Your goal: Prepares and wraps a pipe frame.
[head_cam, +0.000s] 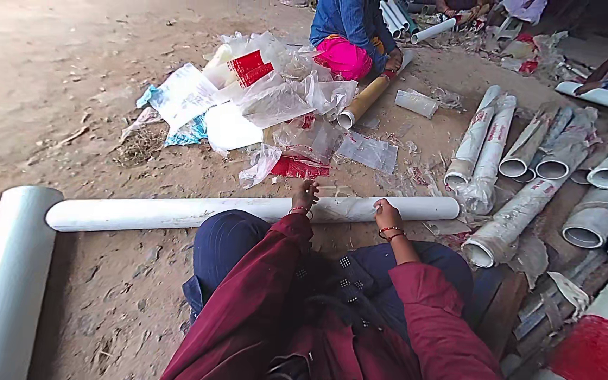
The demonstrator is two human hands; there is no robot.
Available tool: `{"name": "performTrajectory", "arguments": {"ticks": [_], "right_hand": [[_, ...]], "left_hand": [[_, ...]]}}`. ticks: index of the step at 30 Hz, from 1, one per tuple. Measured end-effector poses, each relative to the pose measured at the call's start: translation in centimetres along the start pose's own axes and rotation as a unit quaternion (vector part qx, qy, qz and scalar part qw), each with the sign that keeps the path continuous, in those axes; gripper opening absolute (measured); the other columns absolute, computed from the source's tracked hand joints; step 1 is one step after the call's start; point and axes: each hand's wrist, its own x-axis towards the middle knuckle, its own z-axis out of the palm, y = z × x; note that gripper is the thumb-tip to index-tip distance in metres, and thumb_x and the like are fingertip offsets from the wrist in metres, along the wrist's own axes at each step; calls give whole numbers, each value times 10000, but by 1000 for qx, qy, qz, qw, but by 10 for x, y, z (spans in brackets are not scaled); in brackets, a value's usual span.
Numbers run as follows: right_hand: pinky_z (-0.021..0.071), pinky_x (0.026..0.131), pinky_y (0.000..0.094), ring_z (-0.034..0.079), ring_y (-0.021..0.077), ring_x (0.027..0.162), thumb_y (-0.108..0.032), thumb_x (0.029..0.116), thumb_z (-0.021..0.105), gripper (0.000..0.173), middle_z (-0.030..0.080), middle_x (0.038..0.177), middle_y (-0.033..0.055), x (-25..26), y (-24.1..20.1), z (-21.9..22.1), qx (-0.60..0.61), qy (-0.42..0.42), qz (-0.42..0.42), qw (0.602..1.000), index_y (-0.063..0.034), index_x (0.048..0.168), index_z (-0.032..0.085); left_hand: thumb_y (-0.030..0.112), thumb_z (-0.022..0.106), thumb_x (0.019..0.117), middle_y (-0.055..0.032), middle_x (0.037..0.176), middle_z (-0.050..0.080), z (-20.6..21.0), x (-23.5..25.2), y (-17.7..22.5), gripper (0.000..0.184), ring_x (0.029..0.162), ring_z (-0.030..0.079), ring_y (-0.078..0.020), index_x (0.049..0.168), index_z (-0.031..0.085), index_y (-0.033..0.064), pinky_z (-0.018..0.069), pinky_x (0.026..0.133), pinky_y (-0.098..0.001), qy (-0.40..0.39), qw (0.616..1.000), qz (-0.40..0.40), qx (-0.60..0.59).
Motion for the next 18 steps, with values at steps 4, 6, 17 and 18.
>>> {"name": "performTrajectory", "arguments": {"ticks": [4, 6, 17, 18], "right_hand": [[500, 991, 552, 656, 390, 1194, -75, 1084, 401, 359, 679, 1261, 235, -5, 6, 9, -27, -1, 16, 1000, -40, 1404, 559], [505, 983, 542, 661, 384, 1186, -68, 1083, 394, 371, 685, 1252, 224, -1, 5, 8, -31, 3, 19, 999, -62, 1420, 549], [526, 948, 487, 700, 319, 1069, -39, 1064, 448, 366, 726, 1155, 174, 33, 19, 11, 109, 71, 43, 991, -42, 1409, 569], [536, 904, 460, 706, 292, 982, -23, 1060, 456, 352, 733, 1105, 166, 38, 21, 13, 160, 97, 34, 982, -9, 1390, 574]], "left_hand": [[296, 572, 1075, -317, 1575, 392, -11, 6, -7, 767, 1441, 446, -443, 1630, 143, -14, 344, 1202, -542, -27, 995, -57, 75], [340, 651, 1031, -310, 1559, 419, -4, 5, -7, 711, 1450, 420, -463, 1553, 362, -47, 325, 1208, -555, -100, 977, 4, 187], [160, 564, 1059, -208, 1311, 665, 41, -6, 6, 272, 1279, 605, -387, 1229, 722, 19, 466, 1072, -559, -163, 923, 158, 310], [151, 568, 1056, -221, 1313, 654, 42, -8, 9, 269, 1286, 595, -394, 1228, 713, 2, 467, 1068, -557, -163, 922, 153, 318]]}}
